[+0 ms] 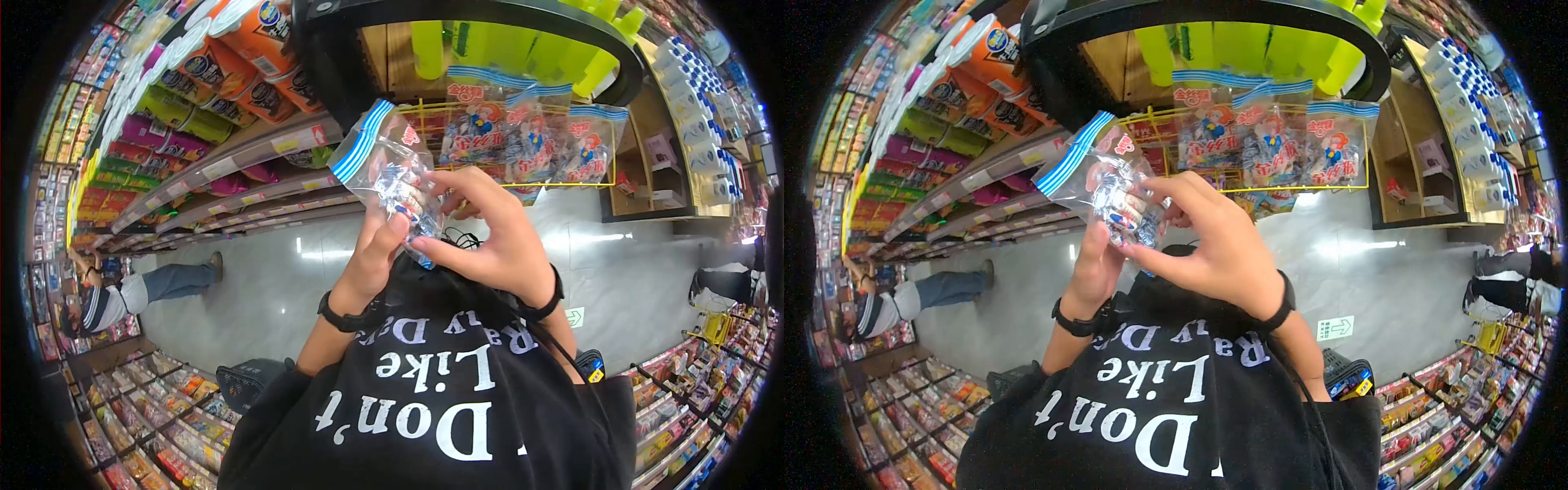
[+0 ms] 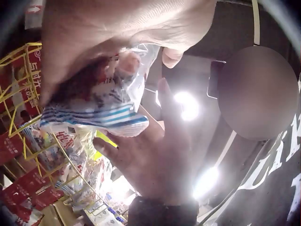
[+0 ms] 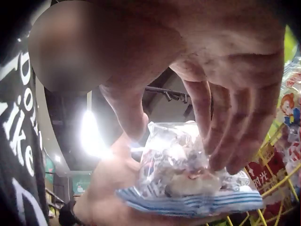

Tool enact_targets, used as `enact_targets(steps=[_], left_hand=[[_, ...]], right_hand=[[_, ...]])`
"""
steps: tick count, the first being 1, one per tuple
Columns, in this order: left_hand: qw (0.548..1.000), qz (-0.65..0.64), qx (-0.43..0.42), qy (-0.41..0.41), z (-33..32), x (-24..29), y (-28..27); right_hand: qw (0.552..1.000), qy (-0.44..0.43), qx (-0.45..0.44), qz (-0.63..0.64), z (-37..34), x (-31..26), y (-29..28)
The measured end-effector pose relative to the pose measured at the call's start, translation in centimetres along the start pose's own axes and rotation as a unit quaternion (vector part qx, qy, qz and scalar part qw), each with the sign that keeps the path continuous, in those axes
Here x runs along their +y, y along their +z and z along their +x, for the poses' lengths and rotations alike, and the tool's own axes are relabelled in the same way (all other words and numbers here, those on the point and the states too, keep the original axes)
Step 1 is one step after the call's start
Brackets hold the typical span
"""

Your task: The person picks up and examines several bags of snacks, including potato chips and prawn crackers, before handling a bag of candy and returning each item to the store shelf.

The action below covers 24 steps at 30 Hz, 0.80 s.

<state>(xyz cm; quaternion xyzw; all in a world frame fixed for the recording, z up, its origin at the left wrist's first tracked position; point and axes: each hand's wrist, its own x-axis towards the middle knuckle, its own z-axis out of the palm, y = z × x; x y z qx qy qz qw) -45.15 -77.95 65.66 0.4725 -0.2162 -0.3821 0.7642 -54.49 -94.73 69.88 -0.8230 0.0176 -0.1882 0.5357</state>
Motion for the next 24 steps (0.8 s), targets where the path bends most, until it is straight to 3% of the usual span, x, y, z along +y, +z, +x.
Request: enact_targets(steps=[6, 11, 14, 15, 18, 22, 24], left_hand=[[0.995, 0.068, -0.034, 0.060, 0.6, 1.3, 1.9], [0.974, 0.159, -0.021, 0.160, 0.9, 2.4, 2.6], [0.962, 0.223, -0.029, 0.155, 1.3, 2.7, 2.1], [0.952, 0.250, -0.024, 0.174, 1.6, 2.2, 1.9], [0.928, 0.332, 0.019, 0.169, 2.2, 0.6, 0.8], [0.922, 0.349, 0.035, 0.163, 2.1, 0.5, 0.1], [0.915, 0.363, 0.039, 0.173, 2.3, 0.4, 0.0]], right_hand=[[0.990, -0.043, 0.081, -0.104, 0.8, -0.1, 0.5], [0.998, -0.004, 0.058, 0.034, 2.1, 1.6, -0.5], [0.993, 0.037, 0.038, 0.104, 3.2, 3.5, -0.1], [0.997, -0.013, 0.028, 0.064, 3.9, 4.4, 0.1], [0.999, 0.023, -0.033, -0.031, 4.5, 4.9, 0.0], [0.998, 0.033, -0.003, -0.052, 5.4, 4.5, 0.1], [0.998, -0.014, 0.024, -0.061, 5.8, 6.2, 0.8]])
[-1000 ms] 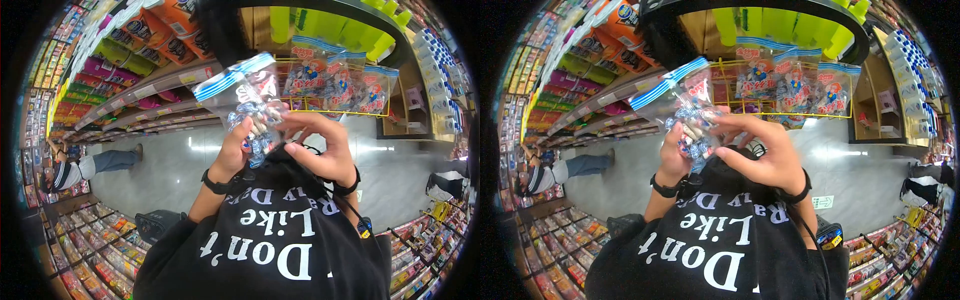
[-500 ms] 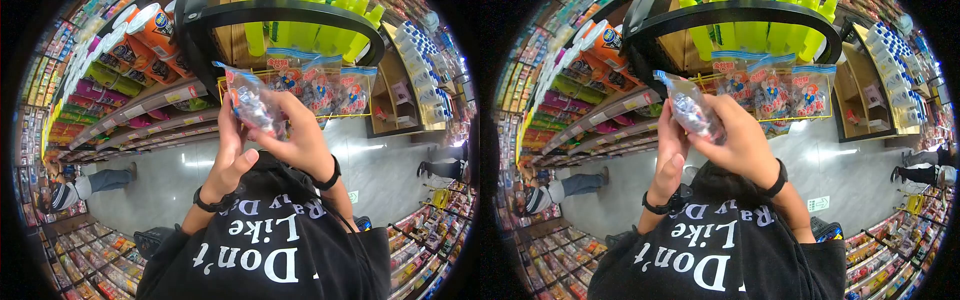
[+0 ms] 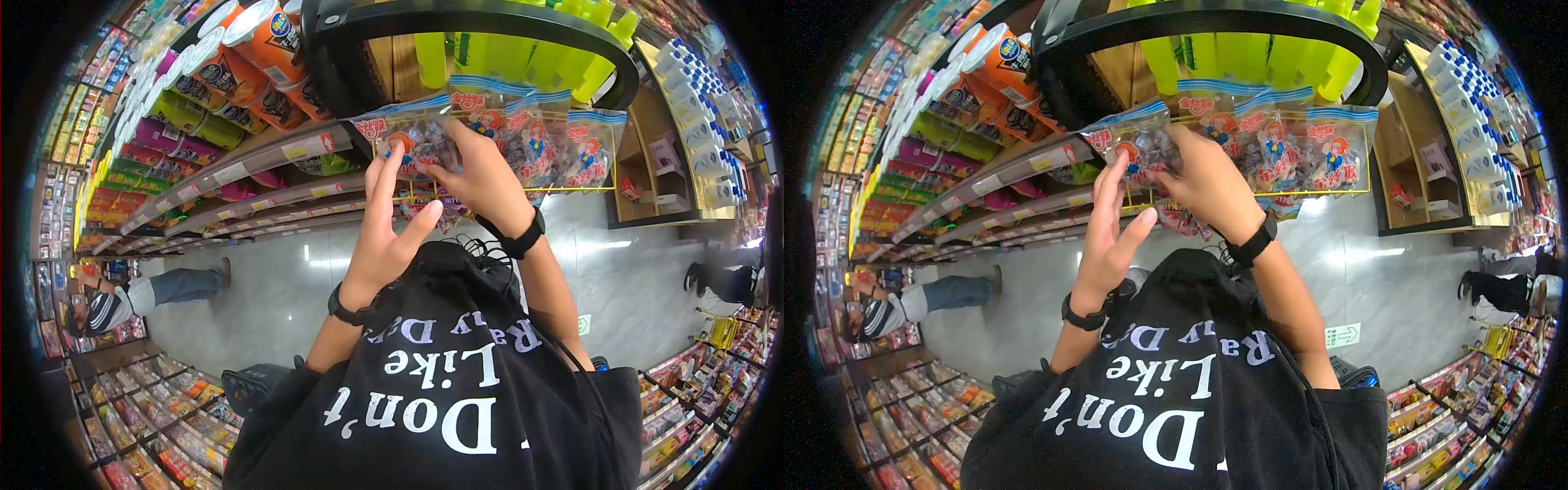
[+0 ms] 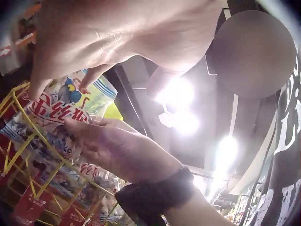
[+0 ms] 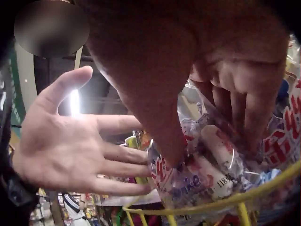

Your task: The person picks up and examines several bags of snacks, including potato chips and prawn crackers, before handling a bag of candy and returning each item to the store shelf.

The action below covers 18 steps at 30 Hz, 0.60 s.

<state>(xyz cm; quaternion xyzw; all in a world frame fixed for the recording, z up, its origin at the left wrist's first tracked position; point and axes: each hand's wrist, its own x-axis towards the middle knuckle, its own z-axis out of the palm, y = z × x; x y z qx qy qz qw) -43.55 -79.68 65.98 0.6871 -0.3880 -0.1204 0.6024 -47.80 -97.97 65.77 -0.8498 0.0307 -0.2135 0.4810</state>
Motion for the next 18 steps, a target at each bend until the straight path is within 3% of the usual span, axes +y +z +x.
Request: enact_targets(steps=[5, 10, 12, 14, 18], left_hand=[[0.997, 0.074, 0.016, -0.010, 0.3, 0.0, -0.3], [0.986, 0.160, 0.032, -0.021, -0.2, -0.5, -0.3], [0.984, 0.172, 0.032, -0.016, -0.3, -0.8, -0.3], [0.985, 0.168, 0.032, -0.010, -0.3, -0.9, -0.3], [0.988, 0.154, 0.030, -0.001, -0.2, -1.1, -0.6]], right_hand=[[0.999, 0.023, -0.026, -0.017, -0.2, 0.4, -0.4], [0.997, -0.004, 0.080, 0.022, 0.4, -1.9, -4.6], [0.986, -0.047, 0.135, -0.081, 1.4, -0.8, -5.9], [0.945, -0.095, 0.140, -0.279, 1.7, -0.9, -6.9], [0.904, -0.057, 0.118, -0.407, 1.6, -0.6, -6.6]])
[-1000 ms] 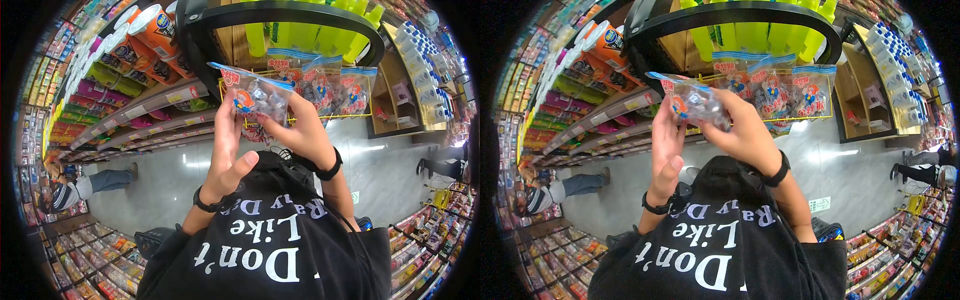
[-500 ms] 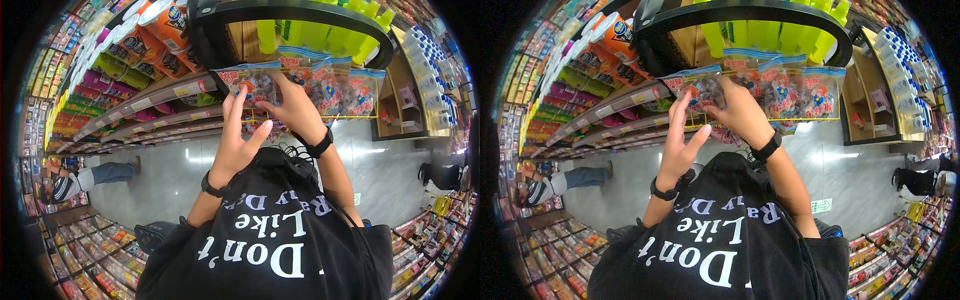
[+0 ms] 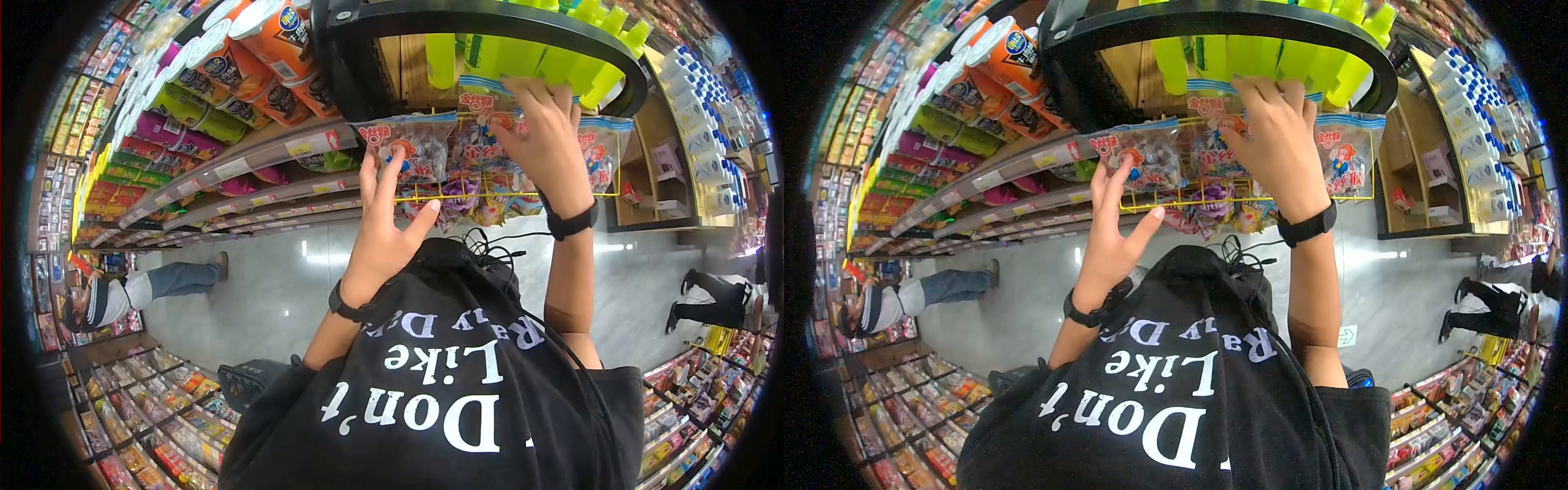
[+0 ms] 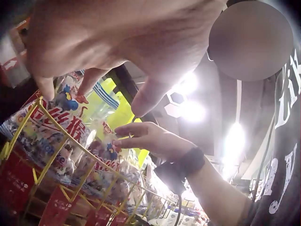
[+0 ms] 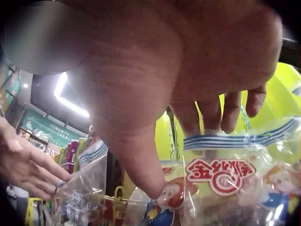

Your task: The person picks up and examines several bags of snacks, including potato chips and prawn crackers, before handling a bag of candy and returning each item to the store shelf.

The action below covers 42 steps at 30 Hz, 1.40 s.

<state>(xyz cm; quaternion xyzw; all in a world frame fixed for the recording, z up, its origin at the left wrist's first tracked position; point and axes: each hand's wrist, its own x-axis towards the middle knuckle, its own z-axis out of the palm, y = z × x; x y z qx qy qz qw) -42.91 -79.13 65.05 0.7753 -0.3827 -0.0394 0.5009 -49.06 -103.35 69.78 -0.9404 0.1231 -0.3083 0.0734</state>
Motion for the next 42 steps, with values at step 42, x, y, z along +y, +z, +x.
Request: enact_targets(steps=[42], left_hand=[[0.977, -0.120, -0.170, -0.038, -2.5, 4.7, -1.1]], right_hand=[[0.867, -0.099, -0.005, 0.488, -4.2, -3.8, -5.0]])
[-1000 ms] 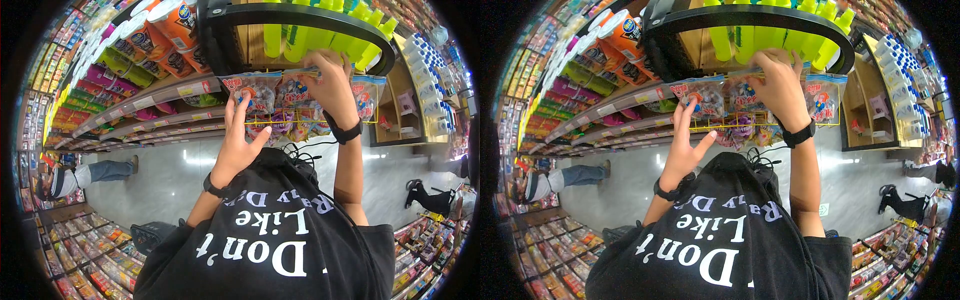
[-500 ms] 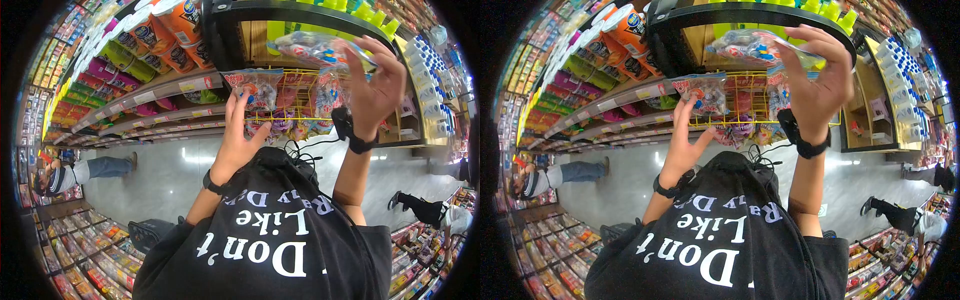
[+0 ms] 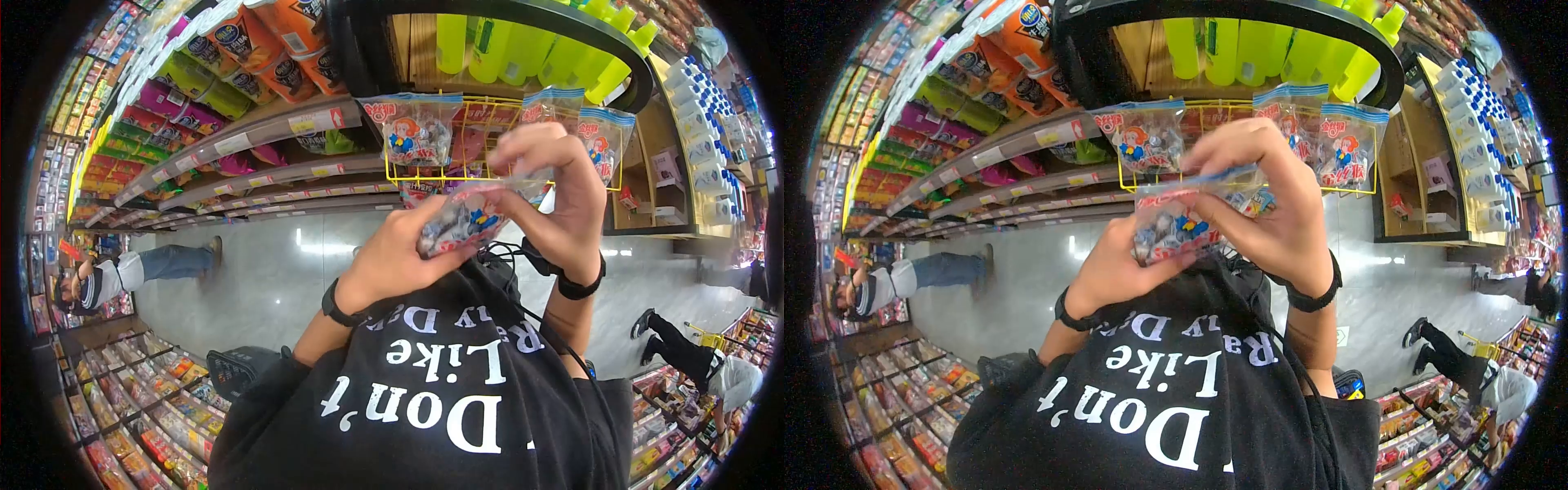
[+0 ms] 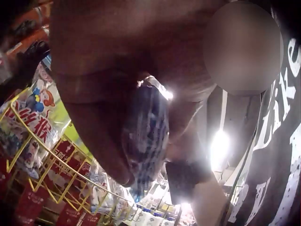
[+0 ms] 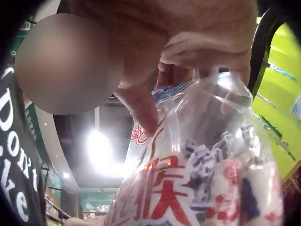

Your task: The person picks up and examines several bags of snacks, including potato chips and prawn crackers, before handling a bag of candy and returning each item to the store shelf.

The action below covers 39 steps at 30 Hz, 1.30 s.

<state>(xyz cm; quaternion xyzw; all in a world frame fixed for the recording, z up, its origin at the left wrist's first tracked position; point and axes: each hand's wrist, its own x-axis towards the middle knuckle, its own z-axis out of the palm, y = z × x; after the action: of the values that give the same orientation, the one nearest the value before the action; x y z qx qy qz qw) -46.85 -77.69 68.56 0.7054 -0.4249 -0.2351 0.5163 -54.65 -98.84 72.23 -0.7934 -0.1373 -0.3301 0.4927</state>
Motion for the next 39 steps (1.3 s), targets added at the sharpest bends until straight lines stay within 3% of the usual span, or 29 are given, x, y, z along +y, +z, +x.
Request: enact_targets(steps=[2, 6, 7, 10, 12, 13, 22, 25, 39], left_hand=[[0.999, -0.043, 0.029, -0.013, 0.1, -0.4, 0.0], [0.954, -0.286, 0.052, -0.075, -0.6, -1.0, -0.1], [0.946, -0.311, 0.048, -0.081, -0.7, -0.9, -0.2], [0.918, -0.384, 0.032, -0.097, -1.0, -1.0, -0.4], [0.917, -0.384, 0.033, -0.100, -1.2, -1.1, -0.2], [0.917, -0.384, 0.033, -0.101, -1.2, -1.1, -0.1], [0.922, -0.373, 0.047, -0.093, -1.5, -0.9, 0.1], [0.922, -0.371, 0.068, -0.086, -1.5, -0.8, -0.1], [0.923, -0.364, 0.097, -0.081, -1.0, -0.4, 0.5]], right_hand=[[0.996, 0.006, 0.073, -0.059, 0.5, -0.7, 0.6], [0.987, 0.058, 0.148, -0.007, -1.2, 0.9, 0.2], [0.985, 0.097, 0.140, 0.001, -1.4, 0.7, 0.4], [0.950, 0.288, -0.017, 0.122, -2.9, 0.6, 0.8], [0.937, 0.318, -0.101, 0.106, -3.9, 0.9, 1.4], [0.925, 0.330, -0.060, 0.177, -3.7, 0.1, 2.3], [0.905, 0.357, -0.056, 0.224, -4.4, 0.3, 2.6], [0.886, 0.358, -0.027, 0.293, -4.6, 0.4, 2.6], [0.896, 0.353, -0.035, 0.266, -4.7, 0.3, 2.2]])
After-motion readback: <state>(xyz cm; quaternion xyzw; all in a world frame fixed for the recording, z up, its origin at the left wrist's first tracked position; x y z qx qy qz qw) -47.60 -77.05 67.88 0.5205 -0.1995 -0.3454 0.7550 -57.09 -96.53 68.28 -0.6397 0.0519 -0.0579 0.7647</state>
